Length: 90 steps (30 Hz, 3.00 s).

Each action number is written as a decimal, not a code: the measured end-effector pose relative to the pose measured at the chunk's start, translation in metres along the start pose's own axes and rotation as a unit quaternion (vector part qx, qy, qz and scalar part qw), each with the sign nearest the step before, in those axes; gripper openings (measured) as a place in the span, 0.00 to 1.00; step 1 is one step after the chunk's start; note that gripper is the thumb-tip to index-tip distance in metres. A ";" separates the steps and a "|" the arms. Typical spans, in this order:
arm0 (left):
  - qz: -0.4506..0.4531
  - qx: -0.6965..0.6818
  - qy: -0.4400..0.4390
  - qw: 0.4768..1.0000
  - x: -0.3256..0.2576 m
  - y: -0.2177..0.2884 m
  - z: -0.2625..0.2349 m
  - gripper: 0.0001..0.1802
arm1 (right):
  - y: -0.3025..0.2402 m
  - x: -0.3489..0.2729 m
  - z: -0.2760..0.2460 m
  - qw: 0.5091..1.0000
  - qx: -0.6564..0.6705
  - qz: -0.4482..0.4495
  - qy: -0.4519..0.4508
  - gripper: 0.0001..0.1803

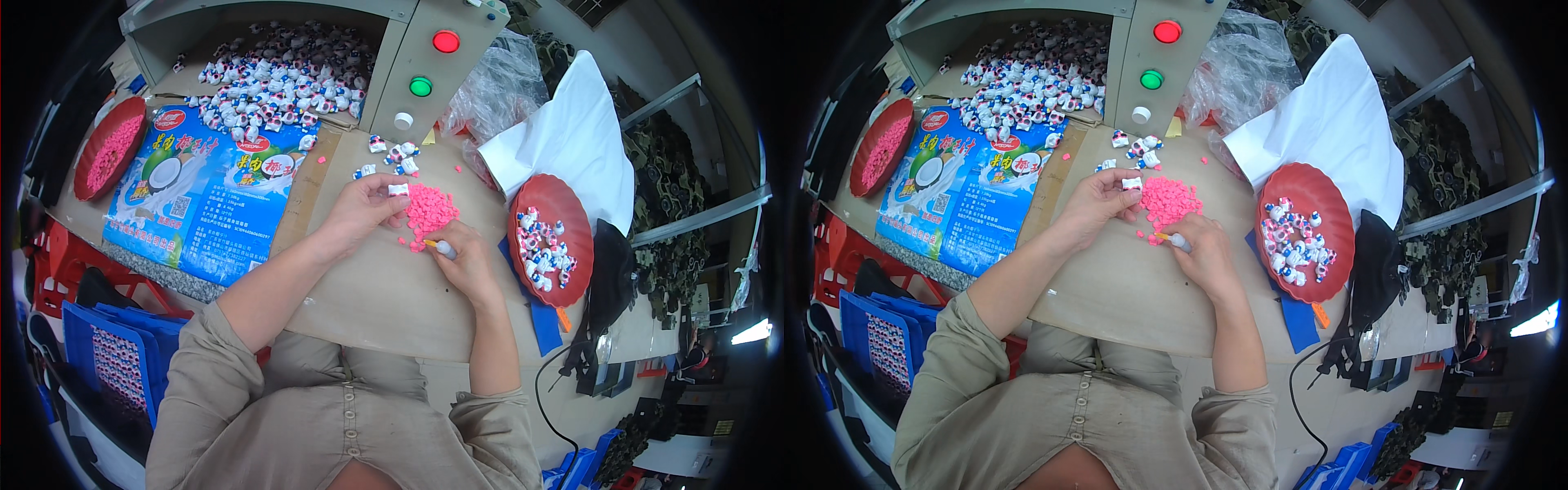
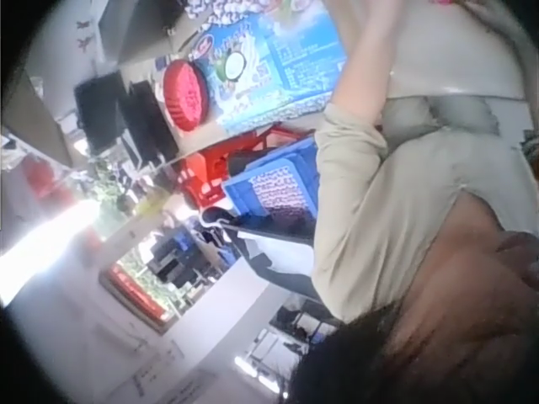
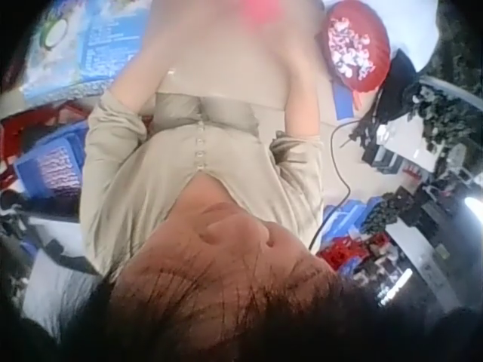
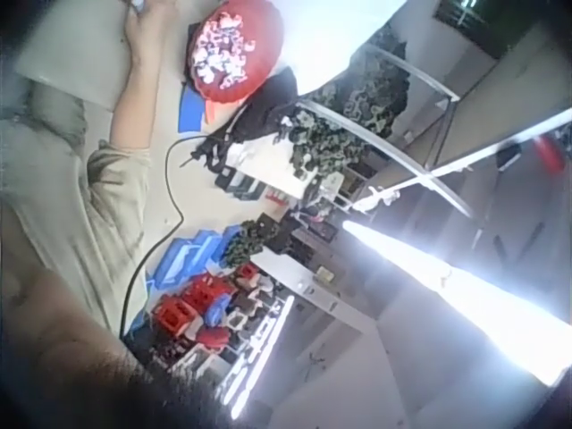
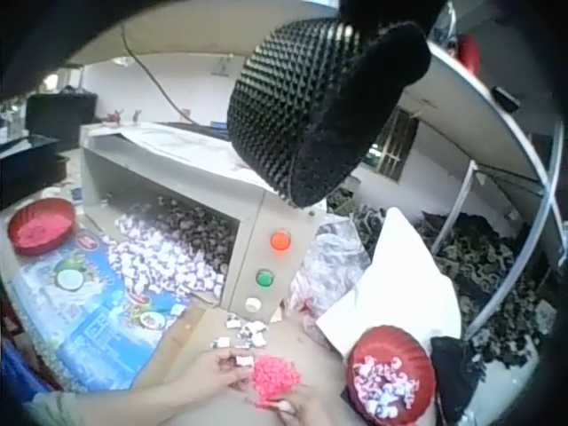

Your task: The person assembles small plastic figures by hand, joining pink plastic parts to the figures using glue from a bottle.

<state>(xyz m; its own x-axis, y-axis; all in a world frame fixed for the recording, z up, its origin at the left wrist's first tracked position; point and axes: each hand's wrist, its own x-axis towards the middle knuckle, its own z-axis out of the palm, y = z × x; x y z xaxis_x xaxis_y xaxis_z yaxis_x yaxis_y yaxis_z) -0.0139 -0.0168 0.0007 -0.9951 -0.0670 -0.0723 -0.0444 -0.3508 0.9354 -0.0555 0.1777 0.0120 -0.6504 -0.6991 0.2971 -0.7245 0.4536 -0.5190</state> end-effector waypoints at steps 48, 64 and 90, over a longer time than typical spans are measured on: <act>0.008 0.130 -0.125 0.984 -0.014 -0.012 0.018 0.15 | -0.026 0.003 0.010 0.858 0.431 0.263 0.098 0.08; -0.026 0.041 -0.089 0.995 -0.014 -0.008 0.020 0.15 | -0.029 0.002 0.013 0.868 0.414 0.249 0.112 0.06; 0.196 0.578 0.032 0.792 -0.001 0.021 -0.022 0.13 | -0.016 0.000 -0.002 0.810 0.521 0.242 0.118 0.16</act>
<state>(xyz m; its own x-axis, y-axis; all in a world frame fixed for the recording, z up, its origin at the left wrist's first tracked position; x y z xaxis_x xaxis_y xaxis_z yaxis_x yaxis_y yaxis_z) -0.0119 -0.0442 0.0125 -0.9476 -0.0202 0.3188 0.1782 0.7948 0.5801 -0.0448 0.1713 0.0218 -0.9157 -0.3970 -0.0627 0.1342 -0.1550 -0.9788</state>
